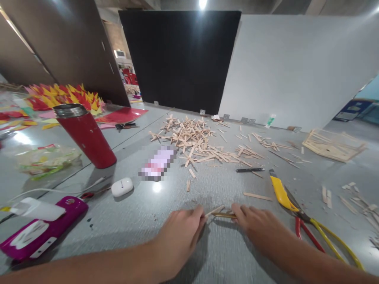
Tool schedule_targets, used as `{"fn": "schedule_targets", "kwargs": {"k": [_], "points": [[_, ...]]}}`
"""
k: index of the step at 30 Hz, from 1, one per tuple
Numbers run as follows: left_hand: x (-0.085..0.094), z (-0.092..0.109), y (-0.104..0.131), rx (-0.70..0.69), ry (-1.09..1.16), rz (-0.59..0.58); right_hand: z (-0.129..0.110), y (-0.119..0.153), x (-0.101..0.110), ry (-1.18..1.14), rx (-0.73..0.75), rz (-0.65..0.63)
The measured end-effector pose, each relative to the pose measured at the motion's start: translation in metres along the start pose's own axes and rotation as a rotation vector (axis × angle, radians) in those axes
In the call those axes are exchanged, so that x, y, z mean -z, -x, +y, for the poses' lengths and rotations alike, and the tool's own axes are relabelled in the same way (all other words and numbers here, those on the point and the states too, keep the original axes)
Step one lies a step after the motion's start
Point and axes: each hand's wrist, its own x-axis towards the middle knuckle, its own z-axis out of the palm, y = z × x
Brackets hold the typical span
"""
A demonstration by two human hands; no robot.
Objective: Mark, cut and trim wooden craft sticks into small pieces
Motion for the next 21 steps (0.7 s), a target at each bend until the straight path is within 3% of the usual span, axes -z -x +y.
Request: {"fn": "schedule_targets", "kwargs": {"k": [3,9,11,15,17,19,21], "points": [[-0.006,-0.001,0.0,-0.036,-0.1,-0.047,-0.006,0.001,0.001,-0.012,0.037,-0.054],[-0.012,-0.009,0.0,-0.078,-0.087,-0.063,-0.053,0.011,0.019,0.053,-0.076,-0.043],[-0.012,-0.009,0.0,-0.074,-0.069,-0.046,-0.043,0.003,0.018,0.052,-0.03,-0.057],[-0.01,-0.007,-0.003,-0.066,0.003,0.008,0.011,-0.024,0.006,-0.011,0.159,-0.11],[-0.009,-0.005,-0.005,-0.061,0.039,0.033,0.026,-0.03,0.003,-0.012,0.181,-0.114],[-0.009,-0.004,-0.006,-0.047,0.063,0.052,0.017,-0.027,0.008,0.008,0.148,-0.111],[-0.008,-0.003,-0.007,-0.04,0.083,0.064,-0.008,-0.019,0.019,0.039,0.087,-0.104]]}}
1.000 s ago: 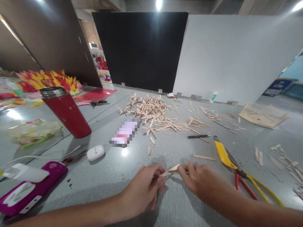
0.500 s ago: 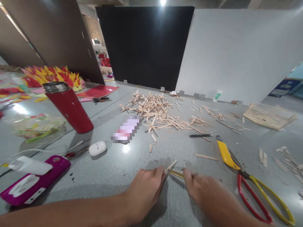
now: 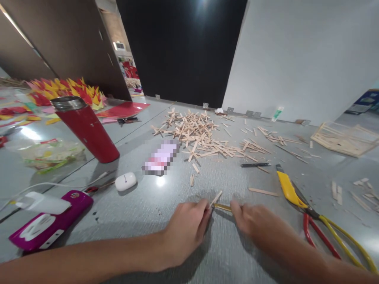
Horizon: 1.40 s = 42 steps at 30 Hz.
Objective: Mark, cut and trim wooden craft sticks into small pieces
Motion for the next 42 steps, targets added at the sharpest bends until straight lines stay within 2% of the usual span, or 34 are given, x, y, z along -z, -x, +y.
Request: {"fn": "schedule_targets", "kwargs": {"k": [3,5,7,9,13,16,20,24,27,29,30,32,33,34,37,39,41,42], "points": [[0.001,0.0,0.0,-0.008,0.023,-0.001,-0.042,0.009,0.016,0.123,-0.126,-0.027],[0.001,-0.001,0.001,-0.016,0.039,-0.003,-0.052,0.011,0.019,0.161,-0.16,-0.017],[0.002,-0.002,0.001,-0.019,0.054,0.004,-0.042,0.011,0.013,0.107,-0.116,0.044],[0.002,-0.004,0.001,-0.028,0.068,0.007,-0.018,0.008,0.001,0.034,-0.021,0.105],[-0.001,-0.006,0.0,-0.072,0.088,-0.013,0.028,0.004,-0.019,-0.015,0.15,0.139],[-0.002,-0.007,0.001,-0.071,0.092,-0.015,0.035,0.004,-0.023,-0.005,0.188,0.174],[-0.001,-0.006,0.002,-0.047,0.089,-0.005,0.017,0.011,-0.02,0.032,0.158,0.215],[-0.002,-0.005,0.003,-0.042,0.079,-0.007,-0.019,0.019,-0.004,0.101,0.056,0.228],[-0.003,-0.005,0.002,-0.045,0.071,-0.016,-0.053,0.019,0.01,0.158,-0.125,0.142],[-0.002,-0.005,0.002,-0.048,0.068,-0.019,-0.066,0.017,0.013,0.15,-0.207,0.073],[-0.001,-0.005,0.002,-0.049,0.068,-0.017,-0.066,0.016,0.011,0.14,-0.23,0.064],[0.0,-0.005,0.002,-0.054,0.071,-0.011,-0.054,0.014,0.003,0.109,-0.191,0.128],[0.0,-0.005,0.002,-0.059,0.074,-0.009,-0.042,0.013,-0.003,0.092,-0.146,0.179],[0.001,-0.005,0.001,-0.063,0.077,-0.007,-0.029,0.013,-0.008,0.053,-0.024,0.227],[0.001,-0.004,0.001,-0.065,0.079,0.002,-0.002,0.012,-0.018,0.018,0.085,0.249],[0.001,-0.004,0.0,-0.055,0.075,0.012,-0.008,0.011,-0.016,0.035,0.056,0.248],[0.0,-0.004,0.0,-0.048,0.071,0.018,-0.031,0.011,-0.008,0.088,-0.045,0.209],[-0.001,-0.005,0.0,-0.048,0.068,0.021,-0.046,0.011,-0.003,0.145,-0.147,0.149]]}}
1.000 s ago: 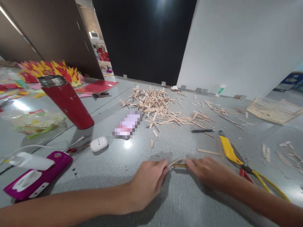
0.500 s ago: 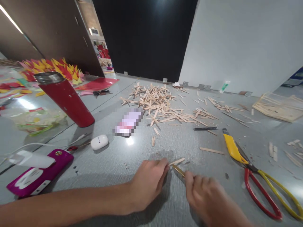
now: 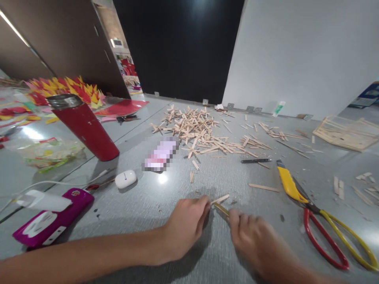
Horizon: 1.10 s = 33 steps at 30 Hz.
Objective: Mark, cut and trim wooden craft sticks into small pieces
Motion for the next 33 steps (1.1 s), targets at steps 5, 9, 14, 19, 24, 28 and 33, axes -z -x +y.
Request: {"fn": "schedule_targets", "kwargs": {"k": [5,9,14,19,24,28,33], "points": [[0.0,-0.002,0.001,-0.024,-0.008,0.013,-0.032,0.001,0.015,0.074,-0.055,-0.16],[0.0,-0.004,0.003,-0.036,-0.023,0.025,0.017,-0.005,-0.007,-0.086,0.152,0.067],[-0.006,-0.003,0.006,-0.053,-0.048,0.005,0.053,-0.006,-0.022,-0.125,0.304,0.117],[-0.008,-0.004,0.006,-0.019,-0.038,0.007,-0.004,0.002,0.003,0.076,0.089,0.009],[0.001,0.0,0.001,0.004,0.034,0.029,-0.019,0.002,0.006,0.031,-0.098,-0.063],[0.007,0.003,-0.002,0.06,0.2,0.104,0.006,0.013,-0.005,-0.199,-0.085,0.126],[0.007,-0.001,-0.005,0.082,0.279,0.093,0.025,0.02,0.01,-0.139,-0.102,0.17]]}}
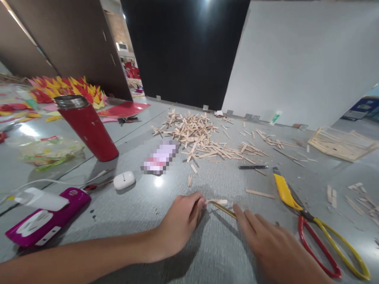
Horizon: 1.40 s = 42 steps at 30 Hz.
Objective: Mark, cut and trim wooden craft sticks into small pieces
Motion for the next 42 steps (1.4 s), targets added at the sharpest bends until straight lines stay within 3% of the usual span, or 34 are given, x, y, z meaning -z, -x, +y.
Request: {"fn": "schedule_targets", "kwargs": {"k": [5,9,16,20,22,26,28,29,31,34,36,38,40,42], "points": [[0.004,0.001,-0.004,0.029,-0.016,-0.062,0.021,-0.007,0.015,-0.162,-0.004,0.021],[0.008,0.003,-0.008,0.052,-0.033,-0.111,0.044,-0.007,0.004,-0.3,0.012,-0.041],[0.009,0.0,-0.01,-0.01,-0.11,-0.184,0.051,-0.01,-0.032,-0.339,0.11,-0.285],[0.007,-0.003,-0.008,-0.064,-0.133,-0.21,0.056,-0.028,-0.023,-0.558,0.101,-0.454],[0.006,-0.003,-0.007,-0.084,-0.142,-0.204,0.062,-0.043,-0.008,-0.815,0.001,-0.548],[0.003,-0.002,-0.005,-0.09,-0.163,-0.156,0.06,-0.067,0.015,-1.455,-0.513,-1.151],[0.001,-0.003,-0.004,-0.095,-0.171,-0.128,0.037,-0.067,0.016,-1.624,-0.71,-1.307],[0.0,-0.003,-0.003,-0.103,-0.174,-0.12,0.02,-0.064,0.014,-1.684,-0.757,-1.291],[-0.002,-0.005,-0.001,-0.127,-0.174,-0.115,-0.018,-0.053,0.008,-1.9,-0.989,-1.119],[-0.002,-0.008,0.001,-0.163,-0.171,-0.119,-0.053,-0.044,0.002,-1.831,-1.114,-0.93],[-0.002,-0.008,0.002,-0.176,-0.17,-0.115,-0.039,-0.049,0.006,-1.694,-1.0,-0.946],[-0.003,-0.007,0.004,-0.194,-0.167,-0.123,-0.001,-0.06,0.014,-1.574,-0.737,-1.118],[-0.005,-0.004,0.006,-0.211,-0.165,-0.135,0.039,-0.07,0.02,-1.5,-0.59,-1.262],[-0.008,-0.003,0.008,-0.208,-0.169,-0.121,0.058,-0.072,0.021,-1.382,-0.48,-1.342]]}}
